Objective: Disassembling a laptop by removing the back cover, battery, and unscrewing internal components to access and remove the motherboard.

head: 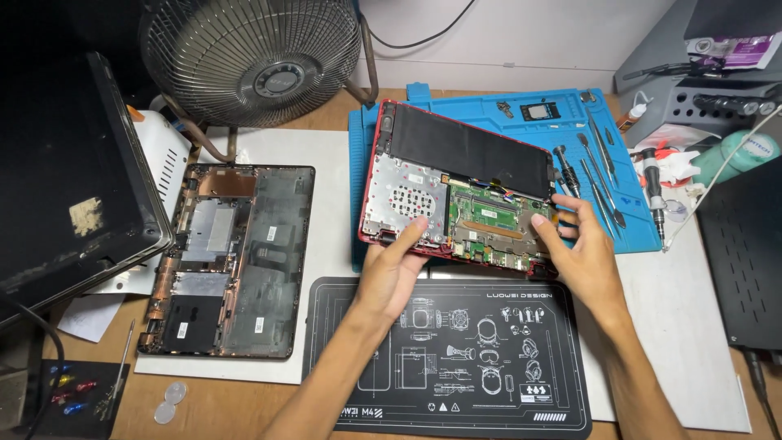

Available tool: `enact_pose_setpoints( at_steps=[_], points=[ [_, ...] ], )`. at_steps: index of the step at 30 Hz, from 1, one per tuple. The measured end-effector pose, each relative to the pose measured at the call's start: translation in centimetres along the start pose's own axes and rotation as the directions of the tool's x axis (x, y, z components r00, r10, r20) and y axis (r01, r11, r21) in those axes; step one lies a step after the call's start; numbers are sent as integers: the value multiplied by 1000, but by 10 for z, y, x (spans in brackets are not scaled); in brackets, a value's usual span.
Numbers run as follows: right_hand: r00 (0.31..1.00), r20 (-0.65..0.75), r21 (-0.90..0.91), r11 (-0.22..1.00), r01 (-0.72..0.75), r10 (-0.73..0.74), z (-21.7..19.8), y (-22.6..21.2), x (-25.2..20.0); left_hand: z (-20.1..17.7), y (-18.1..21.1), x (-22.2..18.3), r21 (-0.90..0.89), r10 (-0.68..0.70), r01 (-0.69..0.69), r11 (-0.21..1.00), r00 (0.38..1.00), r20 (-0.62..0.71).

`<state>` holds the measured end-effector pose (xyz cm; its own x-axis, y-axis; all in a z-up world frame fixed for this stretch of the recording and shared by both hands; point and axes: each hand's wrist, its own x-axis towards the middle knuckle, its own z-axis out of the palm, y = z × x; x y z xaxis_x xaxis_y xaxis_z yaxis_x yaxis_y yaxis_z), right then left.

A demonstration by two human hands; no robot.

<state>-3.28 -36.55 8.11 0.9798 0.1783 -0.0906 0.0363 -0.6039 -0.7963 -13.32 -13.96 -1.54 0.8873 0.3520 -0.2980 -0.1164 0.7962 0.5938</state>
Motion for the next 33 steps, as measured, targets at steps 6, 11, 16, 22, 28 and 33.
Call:
enact_pose_setpoints(
  at_steps=[6, 11, 16, 22, 28, 33],
  points=[
    [1000, -6, 171, 985, 7, -6, -2, 25, 9, -32, -2, 26, 69, 67, -55, 996, 980, -188],
    [994, -84, 267, 959, 93, -73, -10, 28, 16, 30, 100, 12, 94, -79, 94, 991, 985, -152],
    [956, 290, 488, 851, -195, 53, 0, -2, -3, 27, 123, 39, 189, -216, 231, 954, 972, -93],
    [818, 575, 565, 725, -393, -6, 44, 75, 8, 36, 127, 104, 588, -232, 167, 791, 972, 36],
    [729, 682, 610, 601, -516, -67, 79, 30, -38, 85, 126, 160, 967, -63, -36, 251, 997, 54],
    [704, 703, 669, 431, -606, -99, 105, 30, -51, 130, 96, 165, 902, -78, -411, -129, 911, 404]
  ],
)
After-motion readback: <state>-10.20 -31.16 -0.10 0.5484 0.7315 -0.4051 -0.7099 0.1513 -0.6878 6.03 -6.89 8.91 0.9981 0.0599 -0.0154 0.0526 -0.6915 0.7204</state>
